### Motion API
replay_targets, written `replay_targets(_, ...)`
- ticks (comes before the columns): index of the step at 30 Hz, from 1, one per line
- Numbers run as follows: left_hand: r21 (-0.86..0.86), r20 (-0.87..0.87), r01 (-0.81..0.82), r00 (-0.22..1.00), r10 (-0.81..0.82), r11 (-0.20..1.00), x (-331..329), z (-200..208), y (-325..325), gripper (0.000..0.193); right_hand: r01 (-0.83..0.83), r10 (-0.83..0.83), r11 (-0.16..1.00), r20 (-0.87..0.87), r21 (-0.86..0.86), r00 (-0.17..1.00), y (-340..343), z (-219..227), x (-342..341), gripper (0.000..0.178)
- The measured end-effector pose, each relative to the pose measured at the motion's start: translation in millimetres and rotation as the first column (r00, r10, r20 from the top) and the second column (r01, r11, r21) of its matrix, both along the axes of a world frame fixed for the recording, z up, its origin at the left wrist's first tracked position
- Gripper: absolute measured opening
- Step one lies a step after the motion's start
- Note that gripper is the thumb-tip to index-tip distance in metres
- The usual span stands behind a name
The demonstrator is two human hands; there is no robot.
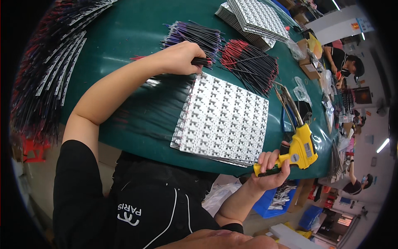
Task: The person picks up a handheld heat tool and takes wires from a pile, then secures the wires one by one along the edge of a board using the tool.
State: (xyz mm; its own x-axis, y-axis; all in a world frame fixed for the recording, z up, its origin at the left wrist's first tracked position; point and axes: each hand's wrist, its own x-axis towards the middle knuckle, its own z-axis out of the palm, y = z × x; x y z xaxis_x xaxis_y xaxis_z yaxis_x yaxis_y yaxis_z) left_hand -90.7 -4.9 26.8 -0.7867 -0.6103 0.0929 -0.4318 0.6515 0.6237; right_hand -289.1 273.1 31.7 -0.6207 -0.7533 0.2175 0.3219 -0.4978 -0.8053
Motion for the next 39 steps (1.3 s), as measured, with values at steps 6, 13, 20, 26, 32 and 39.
replay_targets(6,-0.106,-0.191,-0.026,0.982,0.005,0.994,-17,23,4,0.02,-0.07,0.072,0.996,-0.036,0.053,0.997,-32,1,7,0.043)
replay_targets(13,0.032,-0.195,0.042,0.98,-0.035,0.999,-22,-3,6,0.017,-0.003,0.029,0.965,-0.093,0.263,0.995,-34,-16,29,0.044)
replay_targets(20,0.1,-0.154,0.045,0.988,-0.029,0.994,-19,-19,2,0.02,-0.107,0.103,0.964,0.032,0.243,0.994,-26,-23,49,0.043)
replay_targets(26,0.085,-0.116,0.009,0.993,0.001,0.996,-20,-13,7,0.02,-0.002,0.057,0.934,-0.142,0.358,0.988,-26,-29,60,0.041)
replay_targets(32,0.129,-0.143,0.06,0.989,-0.041,0.99,-14,-12,1,0.019,-0.034,0.055,0.951,-0.059,0.306,0.997,-26,-30,62,0.039)
replay_targets(39,0.126,-0.14,0.095,0.987,-0.077,0.987,-8,1,-3,0.02,-0.009,0.058,0.944,-0.141,0.329,0.988,-29,-24,65,0.042)
